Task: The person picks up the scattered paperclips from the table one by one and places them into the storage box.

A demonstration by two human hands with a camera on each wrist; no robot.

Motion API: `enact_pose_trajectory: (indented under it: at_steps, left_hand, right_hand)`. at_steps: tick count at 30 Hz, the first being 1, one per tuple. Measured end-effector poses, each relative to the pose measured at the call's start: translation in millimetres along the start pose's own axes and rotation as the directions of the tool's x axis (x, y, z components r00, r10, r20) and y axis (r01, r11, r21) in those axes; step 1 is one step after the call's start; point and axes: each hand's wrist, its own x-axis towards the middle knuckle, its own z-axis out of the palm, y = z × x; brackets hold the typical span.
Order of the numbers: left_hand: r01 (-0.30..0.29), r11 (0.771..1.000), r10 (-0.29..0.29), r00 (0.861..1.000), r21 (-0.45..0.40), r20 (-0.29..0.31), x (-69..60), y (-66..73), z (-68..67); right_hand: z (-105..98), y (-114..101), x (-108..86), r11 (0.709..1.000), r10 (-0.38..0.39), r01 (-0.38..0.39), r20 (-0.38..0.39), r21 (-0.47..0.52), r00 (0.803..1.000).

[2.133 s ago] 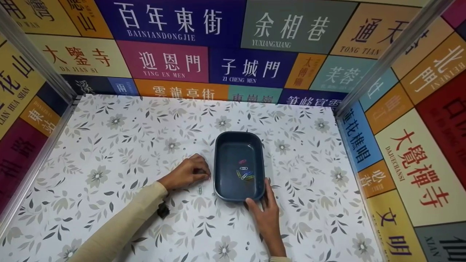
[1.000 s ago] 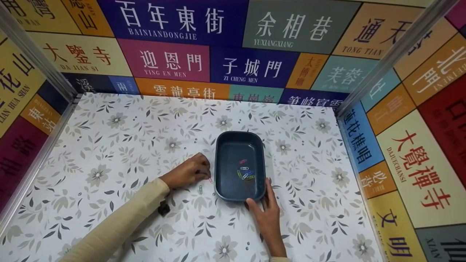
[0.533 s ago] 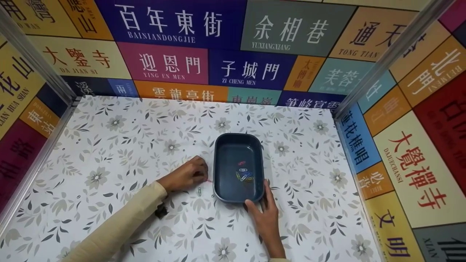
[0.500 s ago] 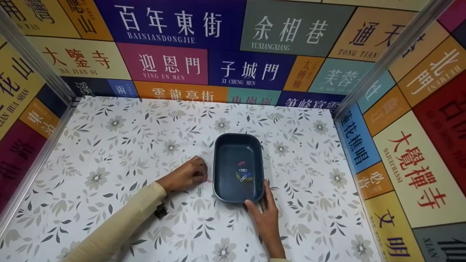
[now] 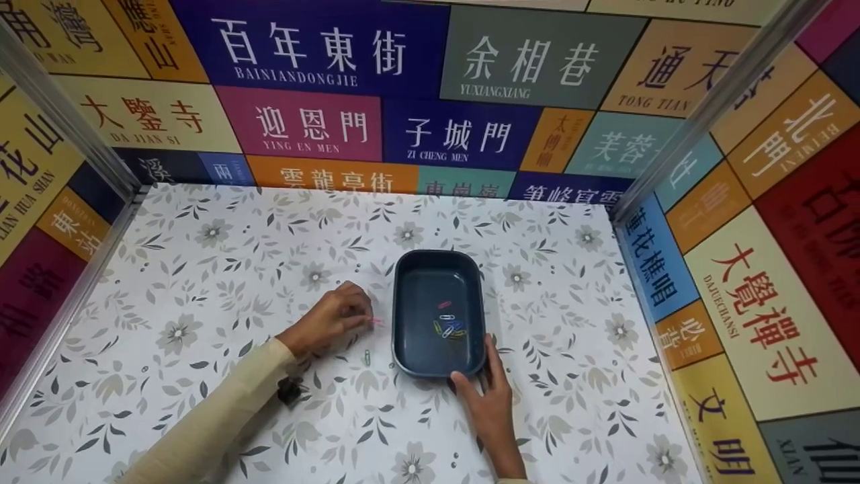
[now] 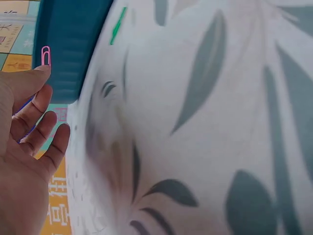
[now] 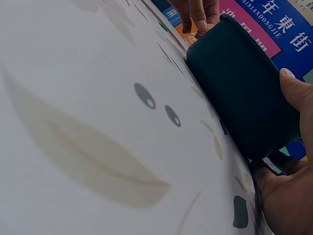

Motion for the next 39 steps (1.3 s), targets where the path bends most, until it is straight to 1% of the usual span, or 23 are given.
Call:
enact_pose_trajectory:
  at_steps: [3, 6, 13, 17, 23, 30, 35, 39]
  left_hand:
    - [0.009, 1.000, -0.009, 1.000, -0.016, -0.027, 1.3, 2.2, -5.2]
    - [0.015, 0.999, -0.016, 0.999, -0.030, -0.041, 2.3, 4.5, -8.6]
    - [0.056, 0.996, -0.060, 0.996, -0.071, -0.063, 6.8, 14.1, -11.3]
    - [0.057, 0.995, -0.063, 0.995, -0.078, -0.078, 12.3, 20.7, -12.3]
    - [0.059, 0.996, -0.063, 0.996, -0.061, -0.059, 21.2, 26.8, -13.0]
    - [0.034, 0.997, -0.039, 0.997, -0.072, -0.061, 28.0, 30.1, -9.5]
    - [0.072, 0.995, -0.076, 0.996, -0.075, -0.044, 34.9, 32.2, -5.7]
    - [0.083, 0.993, -0.086, 0.996, -0.083, -0.030, 41.2, 33.5, -0.6]
  right_hand:
    - [0.6, -0.9, 0.4, 1.000, -0.011, 0.011, -0.004, 0.007, 1.000]
    - [0.6, -0.1, 0.8, 1.000, -0.015, 0.015, -0.007, -0.004, 1.000]
    - [-1.6, 2.0, 1.1, 1.000, 0.008, -0.008, 0.010, -0.028, 1.000]
    - [-1.9, 0.7, 2.5, 0.999, 0.014, -0.014, 0.013, -0.028, 1.000]
    - [-2.2, -0.2, 2.7, 1.000, 0.018, -0.018, -0.001, -0.020, 1.000]
    - [-2.1, 2.1, 3.3, 1.000, 0.010, -0.011, -0.003, -0.015, 1.000]
    - [-2.5, 1.5, 3.7, 0.999, 0.010, -0.010, -0.003, -0.033, 1.000]
    - [-2.3, 0.2, 3.5, 0.999, 0.022, -0.022, -0.001, -0.039, 1.000]
